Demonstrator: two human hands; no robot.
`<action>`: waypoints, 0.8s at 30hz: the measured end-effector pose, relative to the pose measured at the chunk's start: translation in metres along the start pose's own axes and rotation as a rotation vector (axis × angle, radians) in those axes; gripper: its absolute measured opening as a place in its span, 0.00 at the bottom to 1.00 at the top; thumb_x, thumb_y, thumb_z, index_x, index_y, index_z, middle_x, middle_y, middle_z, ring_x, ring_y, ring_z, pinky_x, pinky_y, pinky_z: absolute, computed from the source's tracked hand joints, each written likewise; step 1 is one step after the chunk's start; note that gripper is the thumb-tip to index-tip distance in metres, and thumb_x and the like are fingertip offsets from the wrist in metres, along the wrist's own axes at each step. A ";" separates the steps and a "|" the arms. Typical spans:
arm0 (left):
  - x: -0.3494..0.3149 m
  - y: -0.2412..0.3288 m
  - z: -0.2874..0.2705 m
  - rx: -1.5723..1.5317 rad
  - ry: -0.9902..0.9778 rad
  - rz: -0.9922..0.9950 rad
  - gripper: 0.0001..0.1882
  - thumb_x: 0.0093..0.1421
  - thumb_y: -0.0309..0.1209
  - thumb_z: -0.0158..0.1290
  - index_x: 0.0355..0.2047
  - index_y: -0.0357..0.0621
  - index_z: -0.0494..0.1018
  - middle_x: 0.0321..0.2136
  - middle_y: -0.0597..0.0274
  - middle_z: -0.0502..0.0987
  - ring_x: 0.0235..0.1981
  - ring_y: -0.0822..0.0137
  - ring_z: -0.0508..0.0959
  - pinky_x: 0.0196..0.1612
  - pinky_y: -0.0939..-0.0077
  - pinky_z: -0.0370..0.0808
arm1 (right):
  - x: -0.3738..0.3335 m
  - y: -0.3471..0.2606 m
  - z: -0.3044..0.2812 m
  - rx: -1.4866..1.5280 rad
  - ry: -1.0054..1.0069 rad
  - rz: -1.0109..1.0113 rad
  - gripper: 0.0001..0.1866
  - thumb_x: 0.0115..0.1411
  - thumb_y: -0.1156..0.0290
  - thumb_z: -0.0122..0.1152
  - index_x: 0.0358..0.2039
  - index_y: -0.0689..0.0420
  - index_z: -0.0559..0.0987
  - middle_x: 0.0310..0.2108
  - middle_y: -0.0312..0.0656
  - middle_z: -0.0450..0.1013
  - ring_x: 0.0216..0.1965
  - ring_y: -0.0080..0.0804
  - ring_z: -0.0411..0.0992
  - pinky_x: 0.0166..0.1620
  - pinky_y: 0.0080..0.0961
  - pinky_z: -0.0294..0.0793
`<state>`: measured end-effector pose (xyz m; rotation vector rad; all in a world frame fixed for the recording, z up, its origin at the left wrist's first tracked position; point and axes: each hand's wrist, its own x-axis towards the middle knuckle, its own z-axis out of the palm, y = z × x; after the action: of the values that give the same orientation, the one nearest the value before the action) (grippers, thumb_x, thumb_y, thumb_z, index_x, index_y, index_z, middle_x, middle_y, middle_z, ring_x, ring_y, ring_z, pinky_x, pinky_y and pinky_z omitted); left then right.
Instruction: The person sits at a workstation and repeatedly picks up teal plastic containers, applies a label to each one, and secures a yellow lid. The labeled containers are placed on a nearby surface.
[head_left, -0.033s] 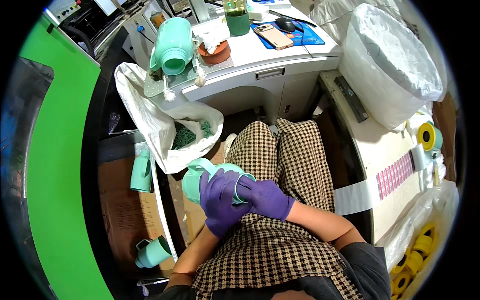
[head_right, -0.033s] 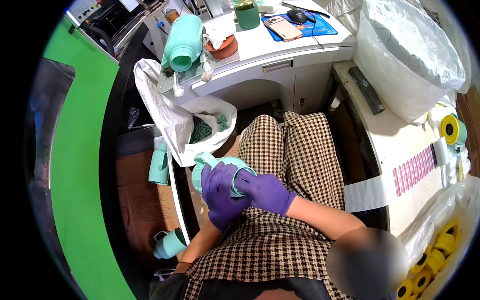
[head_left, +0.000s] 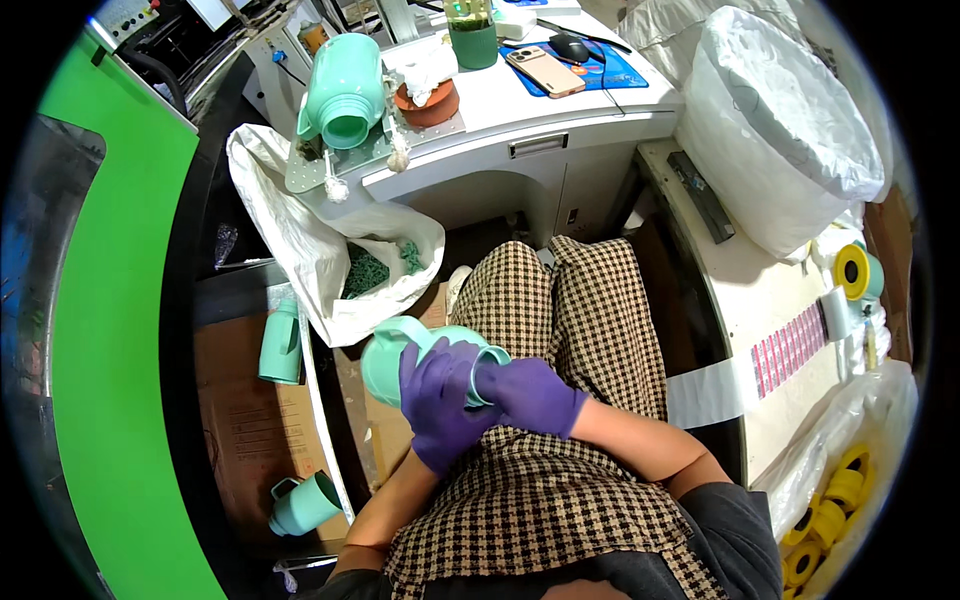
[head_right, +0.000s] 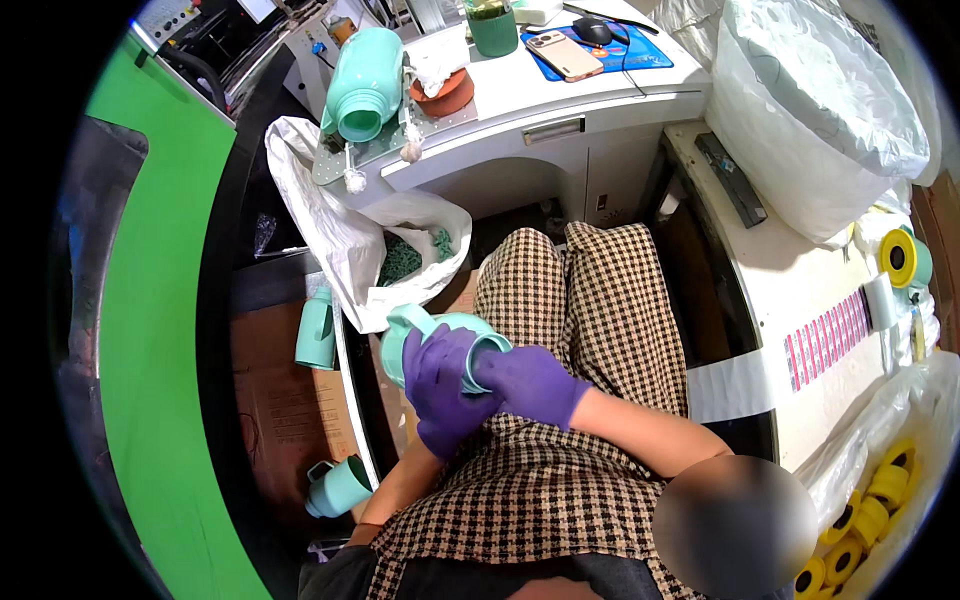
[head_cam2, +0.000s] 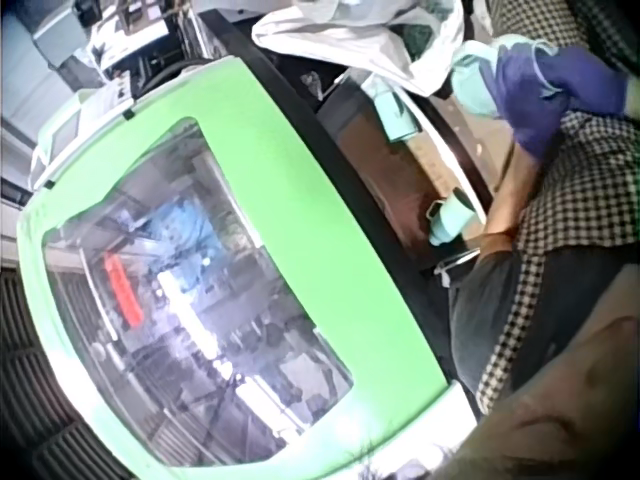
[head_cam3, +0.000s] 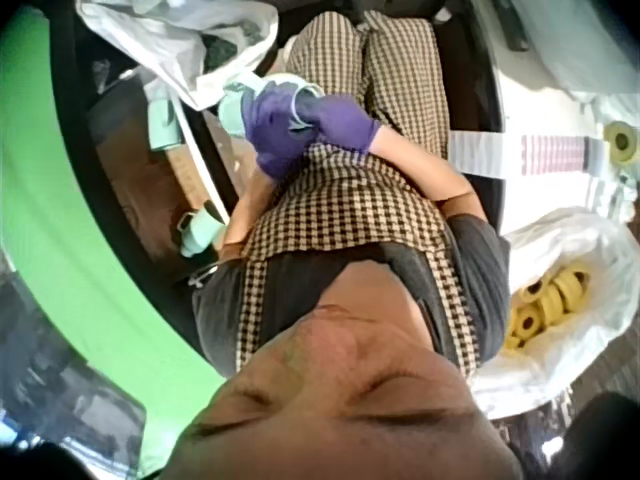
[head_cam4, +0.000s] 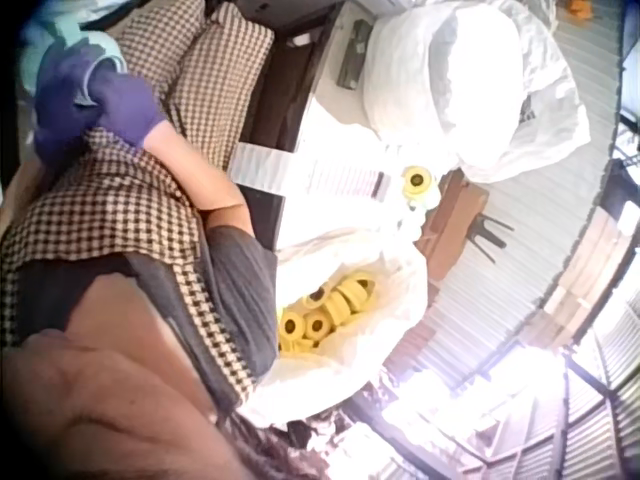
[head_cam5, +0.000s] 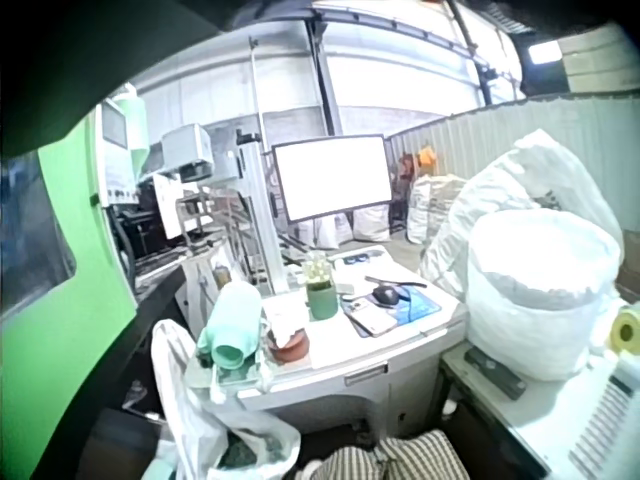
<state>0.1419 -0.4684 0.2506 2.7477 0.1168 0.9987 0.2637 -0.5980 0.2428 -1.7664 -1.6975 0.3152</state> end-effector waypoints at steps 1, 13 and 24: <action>-0.001 0.002 0.002 0.029 -0.043 0.032 0.31 0.50 0.50 0.66 0.50 0.49 0.73 0.46 0.58 0.76 0.51 0.52 0.76 0.60 0.36 0.66 | -0.003 0.003 0.003 -0.041 -0.046 0.020 0.20 0.50 0.67 0.70 0.45 0.52 0.78 0.38 0.41 0.78 0.31 0.43 0.79 0.34 0.37 0.80; 0.002 -0.020 -0.010 -0.003 -0.002 -0.050 0.32 0.53 0.54 0.63 0.52 0.49 0.73 0.48 0.57 0.74 0.48 0.52 0.78 0.60 0.41 0.68 | -0.023 -0.015 -0.013 0.016 0.201 -0.014 0.19 0.60 0.58 0.67 0.47 0.54 0.75 0.40 0.43 0.73 0.28 0.35 0.76 0.31 0.27 0.78; -0.024 -0.040 -0.016 -0.021 0.048 -0.379 0.41 0.42 0.38 0.73 0.55 0.33 0.70 0.49 0.46 0.75 0.51 0.49 0.76 0.55 0.56 0.74 | -0.117 -0.004 -0.118 0.948 0.936 0.015 0.18 0.69 0.57 0.54 0.51 0.57 0.73 0.39 0.38 0.70 0.40 0.31 0.69 0.44 0.32 0.75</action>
<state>0.1125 -0.4301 0.2385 2.5450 0.6045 0.9483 0.3150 -0.7446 0.3035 -0.9372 -0.6549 0.1893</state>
